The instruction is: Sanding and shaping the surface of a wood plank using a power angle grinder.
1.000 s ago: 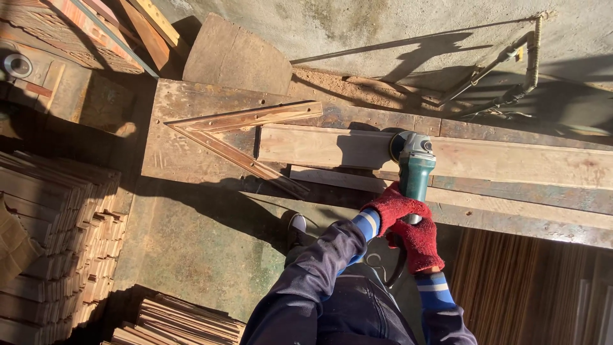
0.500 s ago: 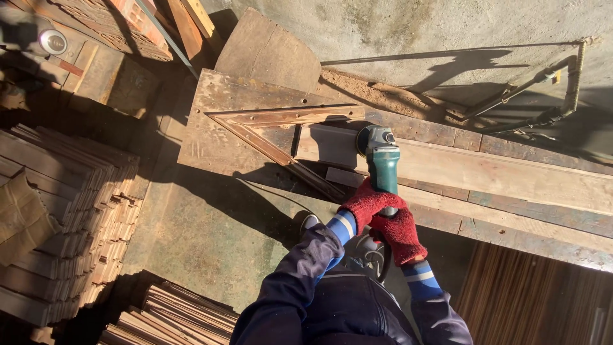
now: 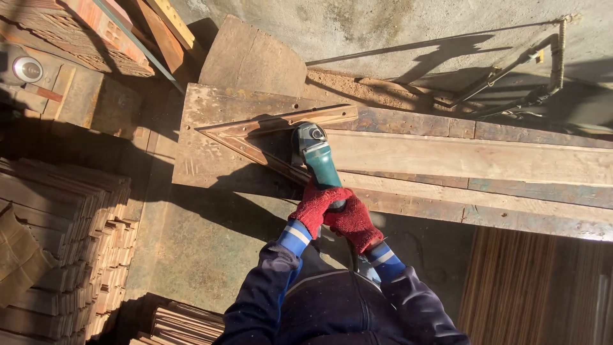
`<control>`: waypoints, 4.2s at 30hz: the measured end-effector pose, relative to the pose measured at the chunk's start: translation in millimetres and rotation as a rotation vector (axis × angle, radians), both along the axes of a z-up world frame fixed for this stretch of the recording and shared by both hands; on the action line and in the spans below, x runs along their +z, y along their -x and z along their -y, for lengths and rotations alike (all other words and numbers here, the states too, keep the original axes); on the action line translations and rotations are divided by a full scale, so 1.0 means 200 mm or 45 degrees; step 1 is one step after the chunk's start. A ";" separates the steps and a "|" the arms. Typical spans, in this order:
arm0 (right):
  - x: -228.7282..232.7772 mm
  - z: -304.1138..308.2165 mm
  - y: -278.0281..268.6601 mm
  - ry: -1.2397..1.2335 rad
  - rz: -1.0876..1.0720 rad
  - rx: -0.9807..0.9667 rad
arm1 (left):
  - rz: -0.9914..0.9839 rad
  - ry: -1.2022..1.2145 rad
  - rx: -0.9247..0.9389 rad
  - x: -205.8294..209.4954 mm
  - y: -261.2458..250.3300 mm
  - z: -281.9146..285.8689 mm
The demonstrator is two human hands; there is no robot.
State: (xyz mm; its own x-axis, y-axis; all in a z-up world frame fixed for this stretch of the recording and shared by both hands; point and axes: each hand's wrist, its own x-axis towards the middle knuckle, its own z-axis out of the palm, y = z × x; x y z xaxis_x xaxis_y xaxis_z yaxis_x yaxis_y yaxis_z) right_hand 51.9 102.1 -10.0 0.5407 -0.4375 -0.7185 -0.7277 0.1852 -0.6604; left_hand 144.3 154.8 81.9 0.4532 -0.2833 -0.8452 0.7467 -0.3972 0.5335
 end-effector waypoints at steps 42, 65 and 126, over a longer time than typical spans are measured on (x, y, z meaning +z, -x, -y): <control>0.27 1.43 1.42 0.303 -0.111 -0.774 | -0.065 0.301 -0.553 -0.58 1.49 1.77; 0.15 1.13 1.24 0.218 -0.076 -0.600 | -0.111 0.274 -0.330 -0.60 1.27 1.36; 0.01 0.57 0.63 0.139 -0.012 -0.313 | 0.001 0.133 -0.036 -0.54 0.60 0.62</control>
State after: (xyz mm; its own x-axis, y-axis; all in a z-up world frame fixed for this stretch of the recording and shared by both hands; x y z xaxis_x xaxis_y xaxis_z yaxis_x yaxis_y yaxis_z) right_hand -73.4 -11.5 -7.1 0.4023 -0.6299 -0.6644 -0.6758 0.2852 -0.6797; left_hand 24.1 29.9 -26.2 0.4441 -0.3824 -0.8102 0.7355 -0.3607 0.5735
